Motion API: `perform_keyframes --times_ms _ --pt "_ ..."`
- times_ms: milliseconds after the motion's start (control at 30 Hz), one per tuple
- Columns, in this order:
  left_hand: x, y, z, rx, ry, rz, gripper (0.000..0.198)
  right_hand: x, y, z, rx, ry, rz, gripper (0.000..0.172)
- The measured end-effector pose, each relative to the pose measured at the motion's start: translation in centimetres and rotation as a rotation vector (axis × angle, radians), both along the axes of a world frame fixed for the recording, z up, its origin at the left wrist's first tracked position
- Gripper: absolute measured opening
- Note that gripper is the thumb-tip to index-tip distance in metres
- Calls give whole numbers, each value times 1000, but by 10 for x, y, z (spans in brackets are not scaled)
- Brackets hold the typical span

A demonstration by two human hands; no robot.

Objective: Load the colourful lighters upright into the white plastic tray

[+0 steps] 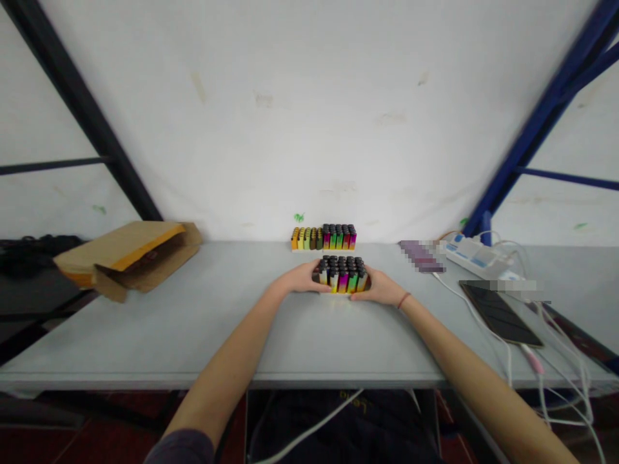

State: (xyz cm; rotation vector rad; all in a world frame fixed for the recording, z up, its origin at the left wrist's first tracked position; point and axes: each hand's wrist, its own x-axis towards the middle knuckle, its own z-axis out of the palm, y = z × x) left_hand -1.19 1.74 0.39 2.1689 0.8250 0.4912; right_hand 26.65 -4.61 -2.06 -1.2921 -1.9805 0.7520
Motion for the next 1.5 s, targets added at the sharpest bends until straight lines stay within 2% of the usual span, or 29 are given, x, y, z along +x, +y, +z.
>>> perform_keyframes --times_ms 167,400,533,600,667,767,900,1133,1300,1500 --pt "1 3 -4 -35 -37 13 86 0 -3 -6 14 31 -3 85" --pt "-1 10 -16 25 -4 77 96 -1 -1 -11 44 20 -24 85" --pt "1 8 -18 -45 -24 113 98 0 0 -14 60 26 -13 83" --pt "3 6 -18 -102 -58 107 93 0 -1 -14 65 28 -2 82" --pt "3 5 -18 -140 -88 76 80 -1 -1 -14 68 22 -1 83" --pt "4 7 -18 -128 -123 54 63 -1 -2 -13 70 12 -13 83" --pt "5 12 -20 -47 -179 149 73 -1 -2 -13 61 19 -15 81" --pt "9 12 -24 -49 -161 167 84 0 -2 -14 79 11 -18 83" --pt "12 10 -27 -111 -173 150 75 0 -1 -16 78 6 -31 83" --pt "12 7 -27 -60 -198 149 64 0 -2 -16 72 23 -26 82"
